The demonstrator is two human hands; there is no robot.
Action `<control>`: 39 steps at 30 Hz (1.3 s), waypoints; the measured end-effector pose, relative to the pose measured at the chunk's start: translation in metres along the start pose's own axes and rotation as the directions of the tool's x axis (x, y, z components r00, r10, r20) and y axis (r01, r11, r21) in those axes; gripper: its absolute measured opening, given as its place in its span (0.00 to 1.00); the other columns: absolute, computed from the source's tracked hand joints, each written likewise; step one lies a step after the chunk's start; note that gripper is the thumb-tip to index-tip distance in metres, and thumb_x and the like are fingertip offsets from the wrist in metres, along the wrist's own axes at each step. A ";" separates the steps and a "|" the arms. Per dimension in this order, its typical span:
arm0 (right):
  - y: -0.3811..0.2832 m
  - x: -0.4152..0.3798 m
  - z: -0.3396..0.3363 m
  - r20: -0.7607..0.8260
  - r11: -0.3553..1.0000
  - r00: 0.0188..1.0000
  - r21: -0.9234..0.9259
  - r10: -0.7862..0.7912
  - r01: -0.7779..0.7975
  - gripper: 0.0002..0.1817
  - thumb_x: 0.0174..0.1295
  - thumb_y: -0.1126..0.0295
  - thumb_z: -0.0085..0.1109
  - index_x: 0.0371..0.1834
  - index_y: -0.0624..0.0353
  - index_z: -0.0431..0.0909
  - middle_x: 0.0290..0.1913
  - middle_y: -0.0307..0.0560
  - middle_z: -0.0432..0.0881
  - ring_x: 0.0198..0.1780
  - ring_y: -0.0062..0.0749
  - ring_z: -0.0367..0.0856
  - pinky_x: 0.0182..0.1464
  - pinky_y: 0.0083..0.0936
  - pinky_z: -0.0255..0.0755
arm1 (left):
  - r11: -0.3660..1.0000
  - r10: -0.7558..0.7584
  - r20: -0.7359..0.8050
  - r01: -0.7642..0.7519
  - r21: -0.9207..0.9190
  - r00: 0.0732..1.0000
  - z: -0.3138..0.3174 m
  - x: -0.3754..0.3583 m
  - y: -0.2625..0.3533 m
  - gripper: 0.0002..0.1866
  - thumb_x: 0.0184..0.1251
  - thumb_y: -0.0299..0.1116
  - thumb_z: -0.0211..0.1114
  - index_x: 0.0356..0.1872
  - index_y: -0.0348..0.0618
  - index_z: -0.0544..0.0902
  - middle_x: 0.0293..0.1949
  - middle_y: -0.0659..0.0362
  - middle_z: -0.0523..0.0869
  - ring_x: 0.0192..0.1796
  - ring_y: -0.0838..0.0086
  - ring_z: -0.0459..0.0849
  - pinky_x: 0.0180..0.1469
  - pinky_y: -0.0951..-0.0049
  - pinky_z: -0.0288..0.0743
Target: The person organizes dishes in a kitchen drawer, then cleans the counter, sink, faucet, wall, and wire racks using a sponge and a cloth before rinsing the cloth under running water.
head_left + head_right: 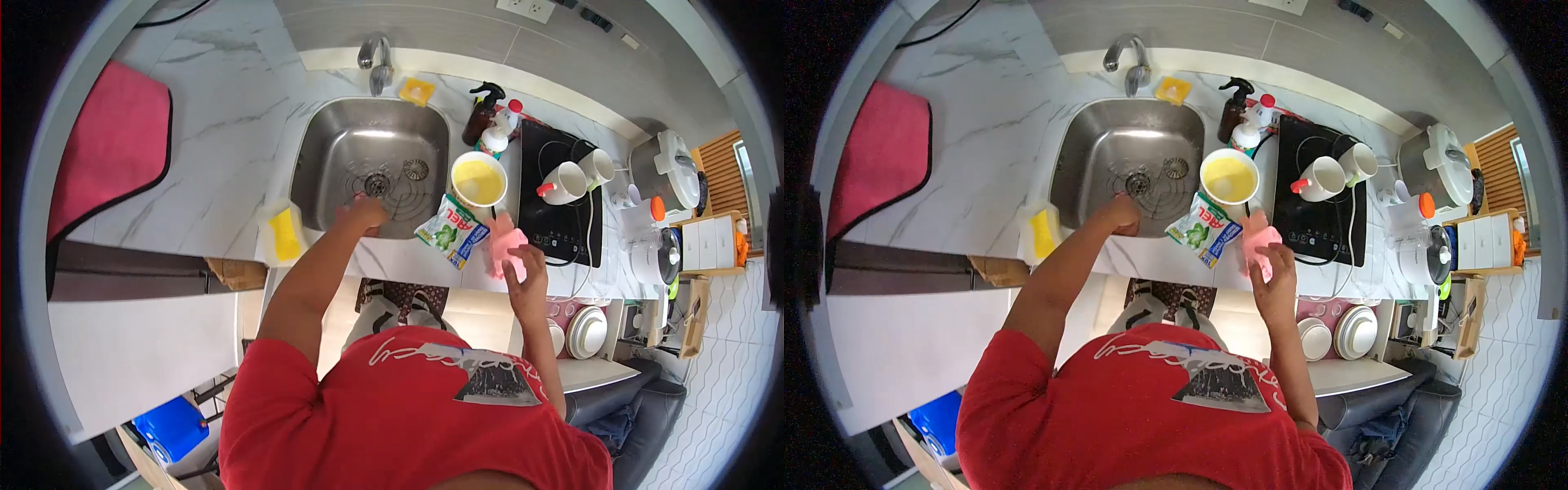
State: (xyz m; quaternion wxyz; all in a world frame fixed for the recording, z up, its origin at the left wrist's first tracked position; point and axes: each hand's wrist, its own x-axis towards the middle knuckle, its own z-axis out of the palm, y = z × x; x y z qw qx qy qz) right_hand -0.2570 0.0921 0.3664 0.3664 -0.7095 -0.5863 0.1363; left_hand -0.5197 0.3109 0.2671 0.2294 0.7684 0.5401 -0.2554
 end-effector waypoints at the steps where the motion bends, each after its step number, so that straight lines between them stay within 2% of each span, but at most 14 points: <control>1: -0.002 -0.001 0.000 -0.007 1.000 1.000 -0.009 0.005 -0.006 0.11 0.52 0.74 0.58 0.39 0.64 0.75 0.44 0.58 0.73 0.48 0.51 0.72 0.50 0.36 0.67 | 0.998 -0.008 0.061 0.004 0.055 0.998 0.011 0.023 -0.013 0.20 0.54 0.47 0.58 0.35 0.39 0.84 0.32 0.47 0.84 0.40 0.59 0.82 0.47 0.64 0.72; 7: -0.004 -0.031 -0.005 -0.044 0.980 0.981 -0.047 0.190 -0.192 0.10 0.51 0.74 0.60 0.38 0.62 0.76 0.44 0.57 0.74 0.47 0.50 0.73 0.49 0.36 0.68 | 0.977 -0.029 0.175 -0.009 0.213 0.984 0.073 0.104 -0.051 0.18 0.54 0.44 0.59 0.37 0.40 0.83 0.32 0.48 0.84 0.39 0.61 0.83 0.44 0.66 0.73; 15: -0.020 -0.051 0.015 0.000 0.905 0.914 0.143 0.406 -0.402 0.09 0.55 0.74 0.58 0.39 0.62 0.77 0.44 0.52 0.75 0.45 0.39 0.76 0.42 0.28 0.74 | 0.980 0.052 0.006 -0.052 0.192 0.999 0.083 0.123 -0.060 0.17 0.54 0.41 0.60 0.40 0.41 0.83 0.32 0.50 0.84 0.39 0.64 0.83 0.40 0.68 0.74; 20: -0.040 -0.018 0.061 0.248 0.833 0.923 0.408 0.294 -0.375 0.09 0.59 0.73 0.57 0.41 0.63 0.76 0.43 0.47 0.77 0.43 0.30 0.78 0.43 0.27 0.74 | 0.954 0.129 -0.253 -0.189 -0.231 0.959 0.036 0.075 -0.076 0.17 0.54 0.38 0.60 0.43 0.42 0.82 0.32 0.51 0.85 0.37 0.66 0.83 0.38 0.71 0.75; 23: -0.039 0.003 0.108 0.365 0.700 0.891 0.560 0.272 -0.443 0.09 0.61 0.70 0.55 0.40 0.64 0.76 0.43 0.47 0.77 0.43 0.30 0.78 0.46 0.28 0.73 | 0.704 0.155 -0.319 -0.332 -0.628 0.935 -0.002 0.026 -0.084 0.18 0.55 0.33 0.59 0.47 0.42 0.80 0.30 0.53 0.85 0.30 0.70 0.82 0.35 0.74 0.74; 25: -0.057 0.027 0.129 0.573 0.426 0.779 0.656 0.256 -0.623 0.14 0.63 0.63 0.54 0.43 0.62 0.75 0.45 0.48 0.77 0.45 0.30 0.77 0.49 0.28 0.72 | 0.416 0.166 -0.257 -0.304 -0.857 0.952 -0.027 -0.003 -0.079 0.18 0.57 0.25 0.54 0.50 0.43 0.79 0.31 0.59 0.82 0.25 0.78 0.76 0.31 0.78 0.73; 28: -0.075 0.050 0.169 0.567 0.276 0.747 0.699 0.348 -0.659 0.28 0.63 0.50 0.50 0.54 0.64 0.69 0.52 0.52 0.73 0.53 0.39 0.72 0.54 0.33 0.69 | 0.180 0.185 -0.379 -0.410 -0.894 0.907 -0.066 -0.063 -0.060 0.22 0.59 0.21 0.49 0.55 0.45 0.76 0.34 0.63 0.79 0.28 0.81 0.72 0.30 0.81 0.71; 29: -0.085 0.058 0.176 0.576 0.273 0.739 0.692 0.349 -0.668 0.28 0.63 0.50 0.50 0.54 0.64 0.69 0.52 0.52 0.73 0.53 0.39 0.72 0.54 0.33 0.69 | 0.178 0.179 -0.371 -0.401 -0.899 0.911 -0.067 -0.073 -0.058 0.22 0.59 0.21 0.49 0.55 0.45 0.76 0.34 0.63 0.79 0.28 0.81 0.72 0.30 0.81 0.71; 31: -0.101 0.079 0.183 0.774 -0.242 0.595 0.633 0.216 -0.736 0.37 0.60 0.39 0.44 0.58 0.65 0.65 0.56 0.56 0.69 0.57 0.45 0.69 0.58 0.37 0.66 | 0.136 0.399 -0.459 -0.546 -0.827 0.794 -0.067 -0.082 -0.050 0.23 0.58 0.19 0.49 0.57 0.44 0.74 0.38 0.62 0.77 0.31 0.80 0.74 0.32 0.81 0.72; 32: -0.103 0.081 0.190 0.770 -0.233 0.599 0.638 0.220 -0.734 0.37 0.60 0.39 0.44 0.58 0.65 0.65 0.56 0.56 0.69 0.57 0.45 0.69 0.58 0.37 0.66 | 0.128 0.402 -0.465 -0.552 -0.824 0.788 -0.060 -0.080 -0.043 0.23 0.58 0.19 0.49 0.57 0.44 0.74 0.38 0.62 0.77 0.31 0.80 0.74 0.32 0.81 0.72; 34: -0.103 0.090 0.209 0.678 -0.537 0.715 0.544 -0.171 -0.644 0.41 0.58 0.34 0.40 0.57 0.64 0.66 0.55 0.58 0.70 0.57 0.47 0.69 0.60 0.38 0.63 | 0.080 0.493 -0.757 -0.889 -0.451 0.429 -0.043 -0.070 -0.032 0.21 0.62 0.22 0.49 0.57 0.49 0.75 0.40 0.64 0.76 0.34 0.82 0.73 0.37 0.82 0.68; 36: -0.132 0.106 0.193 0.700 -0.521 0.700 0.549 -0.140 -0.653 0.37 0.61 0.38 0.39 0.56 0.64 0.67 0.54 0.59 0.71 0.58 0.44 0.69 0.60 0.38 0.64 | 0.139 0.527 -0.721 -0.883 -0.448 0.449 -0.057 -0.091 -0.032 0.22 0.61 0.22 0.51 0.59 0.46 0.72 0.41 0.63 0.75 0.41 0.79 0.73 0.44 0.81 0.67; 38: -0.147 0.122 0.173 0.528 -0.042 0.849 0.849 0.028 -0.527 0.31 0.66 0.45 0.38 0.54 0.64 0.69 0.52 0.60 0.73 0.58 0.41 0.69 0.59 0.37 0.66 | -0.003 0.185 -0.923 -0.939 -0.344 0.338 -0.061 -0.096 -0.036 0.25 0.54 0.16 0.54 0.57 0.41 0.73 0.34 0.62 0.75 0.35 0.79 0.74 0.41 0.79 0.71; 39: -0.155 0.135 0.155 0.495 0.059 0.869 0.868 -0.019 -0.493 0.22 0.68 0.57 0.39 0.54 0.63 0.70 0.50 0.53 0.76 0.59 0.41 0.69 0.61 0.38 0.60 | 0.020 0.114 -0.844 -0.850 -0.526 0.524 -0.068 -0.103 -0.046 0.23 0.62 0.26 0.55 0.59 0.38 0.68 0.38 0.60 0.76 0.41 0.77 0.75 0.45 0.76 0.71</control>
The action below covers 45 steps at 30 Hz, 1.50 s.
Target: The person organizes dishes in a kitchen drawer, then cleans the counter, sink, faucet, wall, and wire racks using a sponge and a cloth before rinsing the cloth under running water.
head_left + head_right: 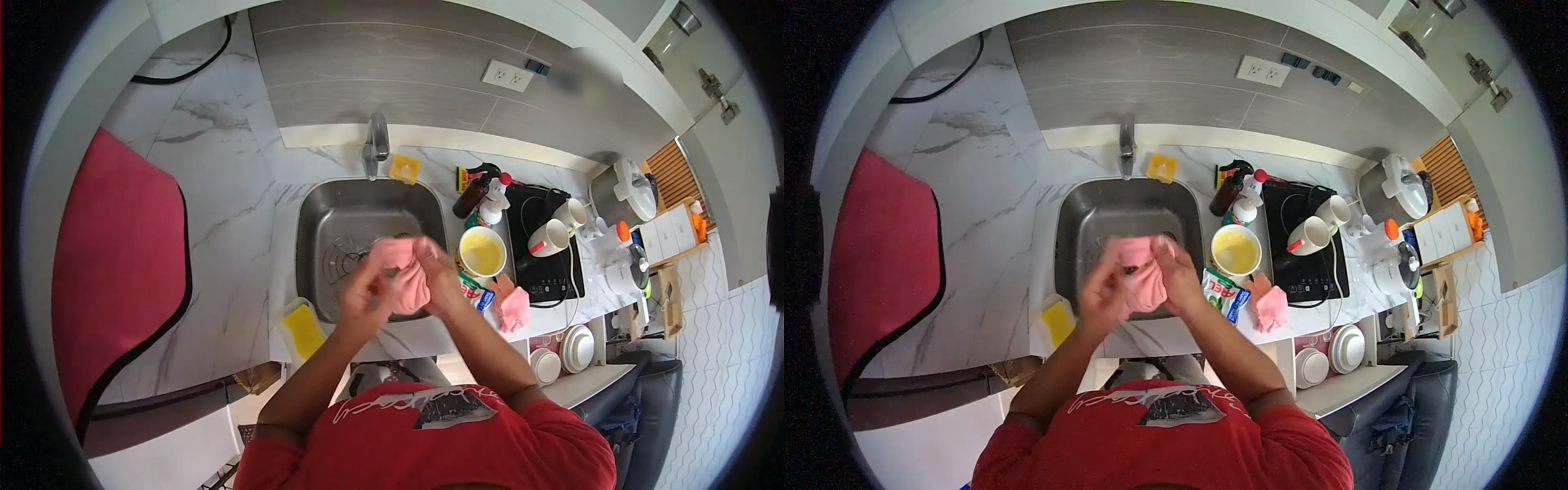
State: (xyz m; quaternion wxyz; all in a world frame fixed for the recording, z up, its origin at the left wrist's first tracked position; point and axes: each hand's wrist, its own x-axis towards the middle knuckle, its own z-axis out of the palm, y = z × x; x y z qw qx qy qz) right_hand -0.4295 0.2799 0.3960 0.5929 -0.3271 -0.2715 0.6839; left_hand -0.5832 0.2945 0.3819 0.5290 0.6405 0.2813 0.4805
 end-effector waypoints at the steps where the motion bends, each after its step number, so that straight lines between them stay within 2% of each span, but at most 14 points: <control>1: -0.020 0.003 0.013 -0.009 1.000 1.000 -0.009 0.002 -0.002 0.22 0.68 0.57 0.39 0.54 0.63 0.70 0.50 0.53 0.76 0.59 0.41 0.69 0.61 0.38 0.60 | 1.000 -0.002 0.000 0.002 -0.013 1.000 -0.002 0.006 0.005 0.23 0.62 0.26 0.55 0.59 0.38 0.68 0.38 0.60 0.76 0.41 0.77 0.75 0.45 0.76 0.71; 3: -0.053 0.010 0.034 0.467 0.237 0.838 -0.812 -0.283 0.533 0.20 0.66 0.61 0.42 0.59 0.57 0.68 0.52 0.51 0.74 0.61 0.44 0.63 0.65 0.39 0.50 | 0.764 -0.403 -0.191 0.214 -0.608 0.895 -0.002 0.025 0.008 0.26 0.67 0.42 0.53 0.61 0.38 0.64 0.44 0.59 0.76 0.47 0.75 0.74 0.50 0.73 0.69; 6: -0.070 0.025 0.052 0.574 -0.308 0.804 -0.802 -0.157 0.512 0.23 0.66 0.58 0.42 0.61 0.57 0.67 0.52 0.53 0.74 0.54 0.39 0.68 0.64 0.34 0.46 | 0.596 -0.327 0.066 0.259 -0.760 0.943 -0.005 0.051 0.012 0.29 0.68 0.52 0.46 0.61 0.41 0.63 0.52 0.58 0.74 0.53 0.73 0.72 0.56 0.68 0.64; 9: -0.079 0.040 0.055 0.560 -0.212 0.811 -0.824 -0.171 0.525 0.20 0.66 0.60 0.44 0.58 0.54 0.71 0.51 0.53 0.74 0.53 0.39 0.67 0.63 0.35 0.46 | 0.563 -0.217 0.073 0.186 -0.806 0.973 -0.011 0.064 -0.003 0.27 0.68 0.46 0.51 0.62 0.40 0.63 0.56 0.57 0.72 0.55 0.74 0.71 0.57 0.69 0.64; 12: -0.065 0.054 0.027 0.505 0.069 0.840 -0.848 -0.197 0.526 0.18 0.66 0.62 0.46 0.54 0.58 0.73 0.46 0.52 0.77 0.45 0.37 0.72 0.55 0.30 0.60 | 0.926 -0.120 -0.322 -0.011 -0.377 0.939 -0.022 0.069 -0.007 0.30 0.61 0.24 0.60 0.66 0.40 0.61 0.42 0.66 0.74 0.42 0.85 0.71 0.47 0.85 0.64; 14: -0.058 0.056 0.022 0.321 0.349 0.926 -0.860 -0.198 0.372 0.15 0.65 0.67 0.49 0.52 0.63 0.73 0.35 0.49 0.78 0.32 0.26 0.73 0.38 0.20 0.69 | 0.958 -0.147 -0.339 0.048 -0.284 0.929 -0.031 0.064 -0.012 0.28 0.62 0.24 0.60 0.64 0.42 0.64 0.36 0.68 0.72 0.37 0.86 0.68 0.43 0.87 0.63; 21: -0.002 0.081 -0.016 0.098 0.457 0.993 -0.881 -0.071 0.120 0.11 0.64 0.69 0.50 0.41 0.66 0.76 0.29 0.39 0.78 0.31 0.18 0.70 0.35 0.16 0.67 | 0.972 -0.234 -0.382 0.206 -0.113 0.894 -0.026 0.037 -0.077 0.25 0.65 0.30 0.58 0.63 0.46 0.67 0.29 0.70 0.72 0.31 0.86 0.67 0.37 0.87 0.64; 24: 0.025 0.087 -0.011 -0.031 0.868 0.989 -0.484 -0.143 0.111 0.12 0.65 0.68 0.48 0.43 0.65 0.75 0.39 0.48 0.81 0.38 0.27 0.78 0.41 0.22 0.72 | 0.780 -0.571 -0.470 0.266 -0.566 0.673 0.007 0.047 -0.084 0.26 0.68 0.42 0.53 0.64 0.42 0.64 0.35 0.67 0.76 0.39 0.80 0.75 0.46 0.79 0.70; 27: 0.044 0.091 -0.023 -0.152 0.997 0.987 -0.061 -0.055 0.047 0.14 0.66 0.64 0.47 0.43 0.64 0.75 0.41 0.47 0.80 0.39 0.27 0.78 0.42 0.20 0.72 | 0.321 -0.577 -0.123 0.086 -0.943 0.808 0.024 0.055 -0.090 0.28 0.68 0.50 0.48 0.61 0.40 0.65 0.42 0.63 0.77 0.47 0.74 0.76 0.54 0.71 0.69; 31: 0.048 0.079 -0.061 -0.263 0.978 0.962 -0.209 -0.079 0.024 0.18 0.65 0.56 0.49 0.48 0.60 0.72 0.46 0.45 0.77 0.47 0.31 0.77 0.50 0.26 0.71 | 0.400 -0.573 -0.224 0.030 -0.916 0.788 0.026 0.077 -0.123 0.21 0.65 0.41 0.55 0.55 0.41 0.71 0.45 0.60 0.79 0.47 0.74 0.77 0.54 0.72 0.69; 34: 0.045 0.078 -0.075 -0.227 0.975 0.952 0.132 0.205 -0.179 0.26 0.61 0.46 0.49 0.53 0.55 0.69 0.50 0.45 0.75 0.53 0.35 0.75 0.52 0.33 0.70 | 0.610 -0.539 -0.170 0.244 -0.754 0.825 0.028 0.085 -0.126 0.17 0.63 0.33 0.58 0.53 0.39 0.74 0.44 0.59 0.79 0.46 0.75 0.77 0.51 0.75 0.70; 36: 0.030 0.072 -0.064 0.236 0.799 0.879 0.368 0.414 -0.475 0.33 0.56 0.38 0.49 0.55 0.50 0.67 0.53 0.45 0.74 0.54 0.39 0.74 0.52 0.42 0.70 | 0.705 -0.520 -0.093 0.365 -0.608 0.849 0.026 0.083 -0.122 0.16 0.62 0.28 0.58 0.52 0.39 0.75 0.42 0.59 0.79 0.45 0.76 0.77 0.49 0.77 0.71; 41: 0.028 0.075 -0.087 0.263 0.832 0.793 -0.086 0.550 -0.548 0.27 0.56 0.47 0.57 0.54 0.50 0.68 0.49 0.41 0.76 0.52 0.33 0.75 0.44 0.33 0.75 | 0.986 -0.033 0.250 0.072 -0.151 0.968 0.011 0.083 -0.117 0.20 0.65 0.23 0.50 0.59 0.42 0.72 0.35 0.62 0.77 0.38 0.81 0.75 0.40 0.84 0.71; 45: 0.049 0.073 -0.092 0.213 0.783 0.756 -0.251 0.618 -0.569 0.19 0.53 0.62 0.65 0.46 0.55 0.72 0.40 0.39 0.78 0.34 0.22 0.75 0.32 0.20 0.70 | 0.739 -0.322 0.355 0.467 -0.485 0.878 0.003 0.078 -0.110 0.19 0.70 0.29 0.49 0.60 0.50 0.71 0.35 0.63 0.77 0.36 0.82 0.74 0.41 0.82 0.72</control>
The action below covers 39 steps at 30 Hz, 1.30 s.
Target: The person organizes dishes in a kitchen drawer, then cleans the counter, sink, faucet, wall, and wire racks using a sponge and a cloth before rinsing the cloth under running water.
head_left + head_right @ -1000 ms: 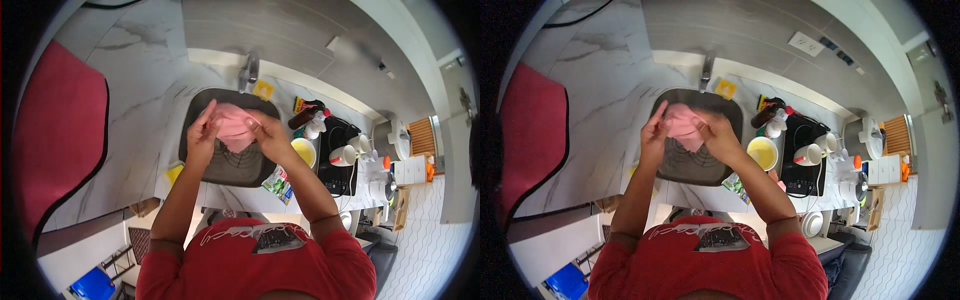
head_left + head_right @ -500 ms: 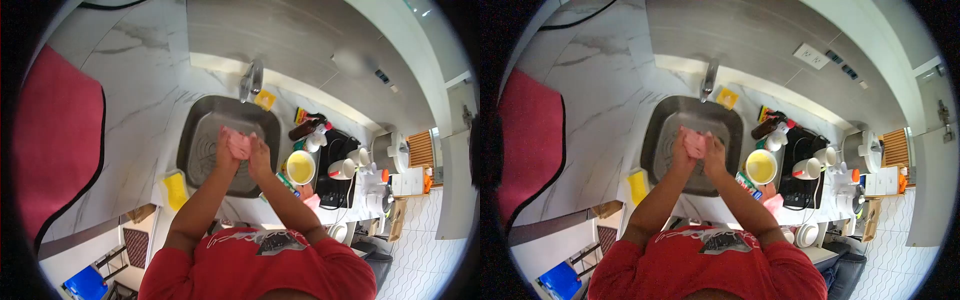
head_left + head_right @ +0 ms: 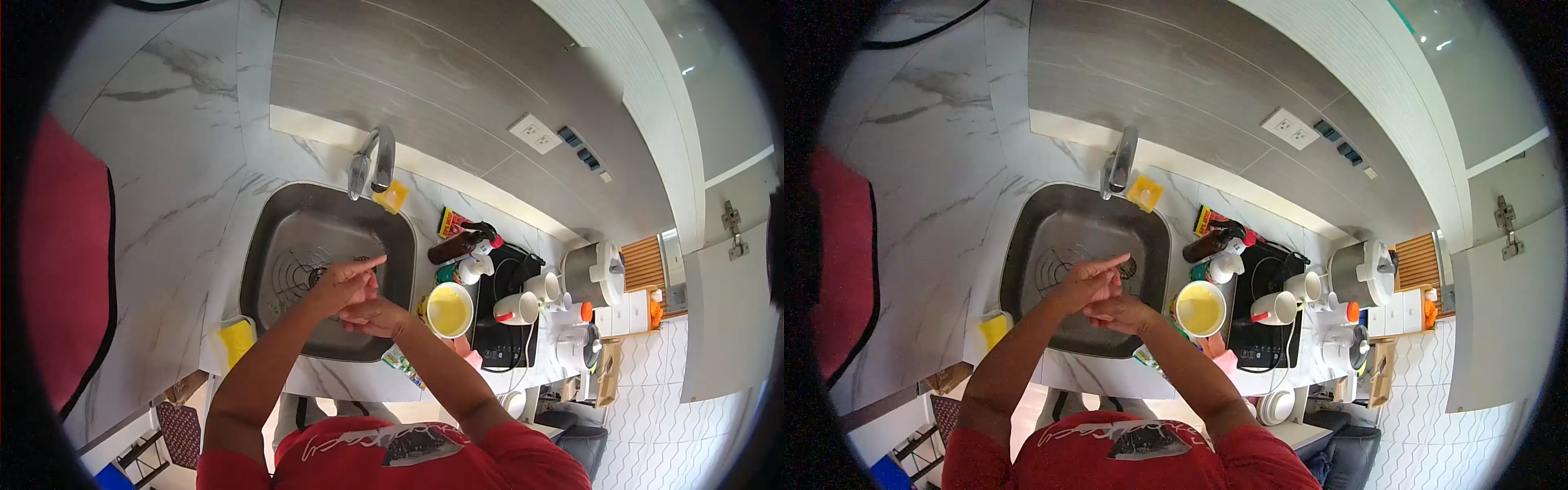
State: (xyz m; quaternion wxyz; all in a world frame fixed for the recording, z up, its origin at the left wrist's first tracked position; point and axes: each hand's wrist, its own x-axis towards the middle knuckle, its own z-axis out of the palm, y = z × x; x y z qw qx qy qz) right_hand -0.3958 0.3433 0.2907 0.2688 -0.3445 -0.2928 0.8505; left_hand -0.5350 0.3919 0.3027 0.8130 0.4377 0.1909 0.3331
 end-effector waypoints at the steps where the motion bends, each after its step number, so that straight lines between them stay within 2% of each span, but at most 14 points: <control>1: 0.004 0.002 0.002 -0.039 0.997 0.997 0.043 0.070 -0.068 0.16 0.53 0.66 0.64 0.43 0.56 0.73 0.36 0.38 0.78 0.29 0.19 0.73 0.26 0.16 0.66 | 0.994 -0.041 -0.034 0.044 0.104 0.999 0.000 -0.002 0.000 0.19 0.70 0.29 0.47 0.61 0.51 0.70 0.32 0.64 0.75 0.34 0.83 0.72 0.38 0.84 0.71; 5: 0.004 0.012 0.006 0.022 0.990 0.994 0.082 0.110 -0.111 0.12 0.52 0.67 0.64 0.37 0.54 0.73 0.30 0.35 0.76 0.24 0.16 0.67 0.22 0.15 0.59 | 0.950 -0.123 -0.109 0.149 0.274 0.986 -0.015 0.006 -0.012 0.20 0.71 0.29 0.45 0.63 0.54 0.68 0.26 0.67 0.70 0.27 0.85 0.66 0.32 0.86 0.67; 8: 0.012 0.023 0.009 -0.239 0.987 0.958 0.048 0.159 -0.152 0.07 0.52 0.72 0.59 0.31 0.52 0.71 0.26 0.34 0.71 0.22 0.14 0.66 0.19 0.14 0.55 | 0.792 0.009 -0.139 0.077 0.605 0.990 -0.025 0.011 -0.022 0.21 0.68 0.27 0.47 0.61 0.51 0.70 0.25 0.64 0.71 0.22 0.83 0.65 0.30 0.85 0.65; 14: 0.027 0.040 -0.001 -0.267 0.975 0.938 0.073 0.223 -0.211 0.08 0.52 0.68 0.61 0.31 0.52 0.71 0.23 0.33 0.69 0.23 0.15 0.67 0.19 0.15 0.55 | 0.754 0.129 -0.303 0.106 0.649 0.944 -0.036 0.017 -0.048 0.21 0.66 0.25 0.48 0.60 0.50 0.71 0.22 0.58 0.73 0.22 0.78 0.65 0.30 0.79 0.66; 20: 0.049 0.064 -0.011 -0.460 0.890 0.878 -0.336 0.131 -0.309 0.02 0.56 0.71 0.57 0.28 0.53 0.74 0.24 0.37 0.75 0.24 0.20 0.73 0.19 0.24 0.64 | 0.683 -0.024 -0.512 0.388 0.619 0.859 -0.048 0.020 -0.051 0.20 0.67 0.26 0.47 0.59 0.48 0.72 0.29 0.52 0.79 0.24 0.76 0.71 0.30 0.73 0.68; 22: 0.088 0.078 -0.044 -0.292 0.561 0.929 -0.819 -0.225 -0.121 0.02 0.54 0.71 0.58 0.30 0.52 0.78 0.23 0.39 0.78 0.24 0.26 0.76 0.24 0.29 0.69 | 0.738 0.057 -0.534 0.325 0.592 0.844 -0.058 0.020 -0.073 0.20 0.67 0.26 0.47 0.59 0.47 0.72 0.28 0.54 0.79 0.23 0.76 0.71 0.29 0.73 0.68; 24: 0.091 0.078 -0.047 -0.120 0.152 0.933 -0.986 -0.340 -0.072 0.07 0.52 0.72 0.58 0.34 0.51 0.79 0.25 0.40 0.80 0.28 0.31 0.79 0.31 0.32 0.72 | 0.784 0.142 -0.560 0.252 0.567 0.816 -0.063 0.018 -0.086 0.20 0.67 0.26 0.47 0.59 0.46 0.72 0.27 0.55 0.78 0.22 0.76 0.71 0.27 0.73 0.67; 26: 0.084 0.075 -0.033 -0.035 -0.099 0.942 -0.992 -0.334 -0.072 0.10 0.51 0.73 0.58 0.38 0.50 0.80 0.29 0.41 0.82 0.31 0.34 0.80 0.37 0.33 0.74 | 0.876 -0.084 -0.735 0.402 0.267 0.673 -0.062 0.014 -0.086 0.20 0.69 0.28 0.46 0.61 0.46 0.69 0.27 0.57 0.78 0.21 0.76 0.71 0.26 0.72 0.68; 29: 0.067 0.070 -0.006 -0.440 0.118 0.846 -0.897 -0.302 -0.425 0.09 0.53 0.71 0.57 0.39 0.54 0.79 0.35 0.40 0.81 0.35 0.30 0.80 0.43 0.31 0.73 | 0.910 -0.206 -0.844 0.414 0.021 0.495 -0.047 0.010 -0.063 0.20 0.71 0.30 0.46 0.63 0.48 0.67 0.30 0.58 0.80 0.24 0.77 0.73 0.29 0.72 0.70; 32: 0.033 0.044 0.007 -0.373 0.642 0.771 -0.764 -0.517 0.061 0.11 0.55 0.68 0.58 0.40 0.60 0.76 0.37 0.40 0.80 0.39 0.26 0.79 0.44 0.28 0.73 | 0.991 -0.135 -0.705 0.096 -0.095 0.696 -0.068 -0.003 -0.059 0.21 0.71 0.30 0.46 0.64 0.49 0.65 0.33 0.59 0.80 0.29 0.77 0.75 0.35 0.74 0.72; 34: 0.000 0.021 0.010 -0.419 0.956 0.896 -0.292 -0.147 0.020 0.13 0.55 0.71 0.60 0.42 0.63 0.72 0.36 0.39 0.78 0.40 0.23 0.77 0.41 0.22 0.71 | 0.997 -0.071 -0.666 0.048 -0.053 0.743 -0.070 -0.006 -0.048 0.21 0.70 0.32 0.48 0.64 0.48 0.65 0.34 0.59 0.80 0.31 0.78 0.75 0.37 0.76 0.72; 35: -0.017 0.010 0.016 -0.421 0.956 0.895 -0.294 -0.149 0.020 0.13 0.55 0.71 0.60 0.42 0.63 0.72 0.36 0.39 0.78 0.40 0.23 0.77 0.41 0.22 0.71 | 1.000 -0.014 -0.619 0.006 -0.015 0.786 -0.068 -0.008 -0.038 0.22 0.69 0.33 0.51 0.64 0.48 0.65 0.35 0.60 0.79 0.33 0.78 0.76 0.39 0.77 0.73; 37: -0.044 -0.005 0.026 -0.416 0.554 0.829 -0.817 -0.375 -0.159 0.13 0.55 0.76 0.58 0.44 0.62 0.71 0.37 0.38 0.77 0.40 0.22 0.75 0.42 0.18 0.70 | 0.986 0.011 -0.467 0.068 0.150 0.884 -0.057 -0.014 -0.014 0.24 0.68 0.36 0.53 0.65 0.48 0.64 0.37 0.59 0.79 0.36 0.79 0.75 0.43 0.77 0.72; 39: -0.055 -0.008 0.012 -0.311 0.629 0.826 -0.774 -0.470 0.066 0.13 0.55 0.76 0.58 0.43 0.60 0.71 0.36 0.37 0.76 0.37 0.22 0.74 0.40 0.19 0.70 | 0.942 0.013 -0.299 0.088 0.324 0.954 -0.044 -0.017 0.014 0.26 0.67 0.39 0.55 0.65 0.48 0.63 0.40 0.59 0.78 0.39 0.79 0.74 0.47 0.77 0.71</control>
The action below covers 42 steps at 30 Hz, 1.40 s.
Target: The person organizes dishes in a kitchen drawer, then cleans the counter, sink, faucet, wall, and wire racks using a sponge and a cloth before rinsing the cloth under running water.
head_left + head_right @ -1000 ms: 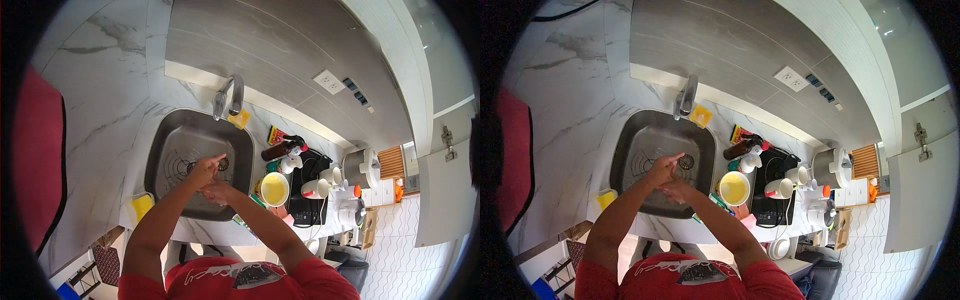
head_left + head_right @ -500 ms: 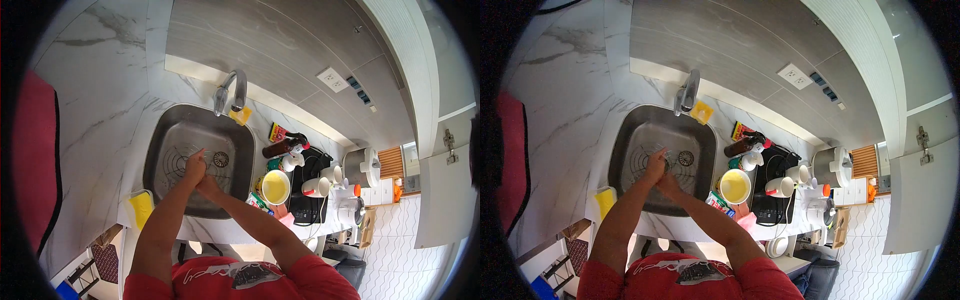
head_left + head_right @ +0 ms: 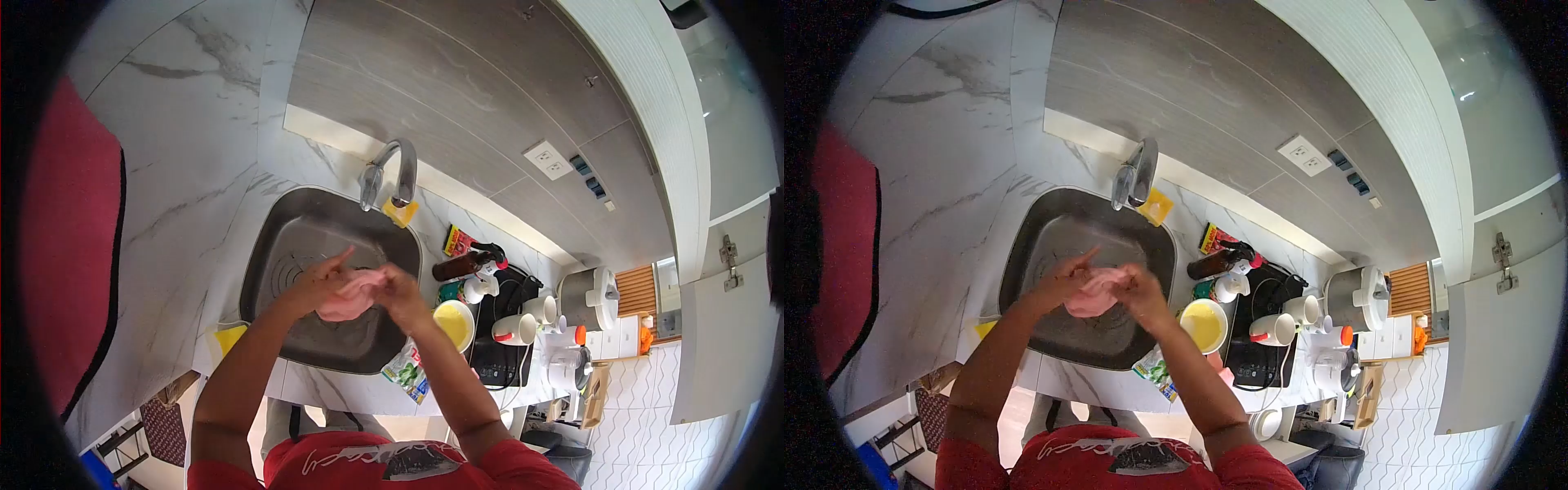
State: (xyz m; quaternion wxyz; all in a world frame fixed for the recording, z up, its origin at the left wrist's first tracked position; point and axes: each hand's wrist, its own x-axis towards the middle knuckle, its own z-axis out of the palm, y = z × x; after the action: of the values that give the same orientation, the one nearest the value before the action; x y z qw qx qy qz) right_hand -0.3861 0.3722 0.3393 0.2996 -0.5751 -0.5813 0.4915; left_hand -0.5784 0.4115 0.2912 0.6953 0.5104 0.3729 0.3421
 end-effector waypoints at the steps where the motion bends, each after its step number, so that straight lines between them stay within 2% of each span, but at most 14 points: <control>1: 0.001 0.002 -0.007 -0.041 0.971 0.990 0.193 -0.133 0.138 0.13 0.55 0.76 0.59 0.42 0.59 0.70 0.36 0.35 0.75 0.33 0.22 0.73 0.38 0.19 0.70 | 0.999 0.034 0.104 -0.033 -0.013 0.994 0.003 -0.003 0.015 0.27 0.63 0.39 0.59 0.62 0.45 0.67 0.38 0.60 0.79 0.38 0.81 0.74 0.44 0.78 0.71; 7: -0.020 -0.006 0.004 -0.456 0.845 0.890 0.467 -0.023 0.261 0.14 0.59 0.69 0.55 0.47 0.56 0.68 0.42 0.37 0.72 0.42 0.24 0.72 0.46 0.26 0.68 | 0.995 -0.079 0.179 0.088 -0.043 0.981 0.034 -0.007 0.098 0.23 0.55 0.33 0.64 0.54 0.37 0.75 0.40 0.60 0.79 0.42 0.80 0.75 0.46 0.77 0.70; 8: -0.014 -0.008 0.007 -0.313 0.736 0.882 0.675 0.352 -0.054 0.20 0.64 0.52 0.45 0.49 0.56 0.68 0.48 0.47 0.74 0.48 0.32 0.74 0.52 0.28 0.67 | 0.991 0.032 0.113 -0.016 -0.135 0.993 0.046 -0.005 0.098 0.22 0.55 0.30 0.63 0.53 0.36 0.75 0.42 0.59 0.79 0.45 0.77 0.75 0.50 0.77 0.70; 12: -0.053 -0.017 0.000 0.038 0.144 0.998 0.989 0.055 -0.045 0.29 0.63 0.44 0.38 0.51 0.60 0.68 0.49 0.52 0.74 0.48 0.41 0.75 0.52 0.36 0.69 | 0.893 0.356 0.152 -0.383 0.236 0.922 0.095 0.006 0.083 0.26 0.55 0.30 0.62 0.57 0.34 0.70 0.49 0.51 0.76 0.52 0.69 0.74 0.55 0.69 0.68; 13: -0.053 -0.015 -0.010 0.034 0.143 0.998 0.989 0.059 -0.042 0.29 0.63 0.44 0.38 0.51 0.60 0.68 0.49 0.52 0.74 0.48 0.41 0.75 0.52 0.36 0.69 | 0.822 0.506 0.086 -0.510 0.254 0.858 0.107 0.001 0.092 0.29 0.56 0.31 0.62 0.60 0.35 0.65 0.53 0.48 0.72 0.56 0.64 0.71 0.58 0.66 0.64; 15: -0.055 -0.008 -0.033 -0.081 0.638 0.945 0.719 -0.317 0.275 0.33 0.62 0.45 0.43 0.56 0.66 0.63 0.52 0.59 0.71 0.51 0.45 0.74 0.53 0.36 0.71 | 0.627 0.743 0.060 -0.725 0.285 0.667 0.127 -0.003 0.098 0.37 0.59 0.32 0.60 0.67 0.37 0.52 0.63 0.43 0.59 0.65 0.54 0.61 0.64 0.61 0.55; 17: -0.083 -0.022 -0.068 -0.228 0.366 0.973 0.905 -0.011 0.217 0.27 0.63 0.53 0.45 0.53 0.68 0.64 0.49 0.61 0.73 0.47 0.44 0.75 0.48 0.34 0.74 | 0.660 0.722 0.150 -0.737 0.145 0.676 0.126 -0.021 0.131 0.37 0.59 0.31 0.59 0.67 0.37 0.51 0.62 0.43 0.62 0.65 0.55 0.62 0.64 0.62 0.56; 21: -0.168 0.006 -0.136 -0.646 0.738 0.532 -0.074 -0.548 0.671 0.26 0.63 0.54 0.43 0.54 0.66 0.64 0.51 0.51 0.71 0.53 0.39 0.69 0.58 0.31 0.60 | 0.669 0.705 0.174 -0.726 0.157 0.687 0.103 -0.029 0.145 0.34 0.60 0.29 0.58 0.67 0.36 0.54 0.58 0.43 0.68 0.62 0.56 0.67 0.62 0.63 0.58; 25: -0.201 0.092 -0.220 -0.181 0.236 0.235 -0.944 -0.955 0.232 0.38 0.63 0.51 0.43 0.67 0.70 0.47 0.65 0.70 0.52 0.67 0.61 0.48 0.66 0.48 0.43 | 0.725 0.670 0.052 -0.668 0.164 0.740 0.073 -0.034 0.149 0.26 0.62 0.26 0.55 0.63 0.34 0.63 0.50 0.46 0.78 0.52 0.61 0.77 0.58 0.66 0.64; 28: -0.179 0.189 -0.268 -0.199 0.136 0.211 -0.950 -0.957 -0.280 0.44 0.60 0.46 0.42 0.68 0.70 0.39 0.67 0.77 0.38 0.67 0.73 0.35 0.65 0.57 0.33 | 0.711 0.665 -0.015 -0.627 0.318 0.747 0.048 -0.036 0.144 0.24 0.63 0.28 0.54 0.62 0.37 0.66 0.48 0.48 0.78 0.50 0.61 0.76 0.53 0.68 0.67; 31: -0.201 0.230 -0.249 -0.343 0.310 0.015 -0.867 -0.939 -0.390 0.48 0.60 0.44 0.40 0.67 0.72 0.33 0.65 0.82 0.27 0.64 0.82 0.25 0.62 0.65 0.27 | 0.740 0.638 -0.064 -0.589 0.324 0.767 0.023 -0.039 0.134 0.22 0.65 0.30 0.52 0.60 0.36 0.67 0.48 0.48 0.78 0.51 0.61 0.76 0.55 0.68 0.66; 33: -0.229 0.224 -0.204 -0.474 0.445 0.020 -0.838 -0.880 -0.315 0.49 0.59 0.40 0.39 0.67 0.73 0.33 0.66 0.81 0.32 0.67 0.77 0.27 0.62 0.65 0.29 | 0.768 0.606 -0.082 -0.556 0.318 0.791 0.014 -0.036 0.129 0.21 0.66 0.31 0.50 0.60 0.35 0.68 0.47 0.48 0.79 0.51 0.62 0.76 0.55 0.68 0.65; 36: -0.232 0.251 -0.201 -0.118 0.110 0.010 -0.951 -0.993 -0.289 0.48 0.60 0.40 0.35 0.68 0.73 0.38 0.67 0.78 0.39 0.69 0.71 0.35 0.64 0.63 0.29 | 0.797 0.561 -0.076 -0.513 0.320 0.824 0.014 -0.032 0.126 0.22 0.67 0.31 0.49 0.60 0.35 0.67 0.47 0.48 0.79 0.51 0.63 0.76 0.55 0.68 0.65; 42: -0.178 0.250 -0.204 -0.044 -0.003 0.227 -0.979 -0.973 -0.204 0.47 0.60 0.40 0.36 0.68 0.73 0.41 0.67 0.74 0.45 0.70 0.64 0.40 0.67 0.55 0.31 | 0.795 0.561 -0.045 -0.522 0.308 0.827 0.011 -0.033 0.133 0.22 0.67 0.31 0.49 0.62 0.38 0.66 0.47 0.51 0.80 0.51 0.63 0.75 0.55 0.68 0.66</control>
State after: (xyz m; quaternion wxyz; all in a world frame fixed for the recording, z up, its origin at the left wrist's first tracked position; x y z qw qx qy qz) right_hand -0.3056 0.6854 0.5168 0.2809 -0.4913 -0.6590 -0.4955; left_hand -0.5978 0.4107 0.4273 0.4611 0.6654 0.3017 0.5036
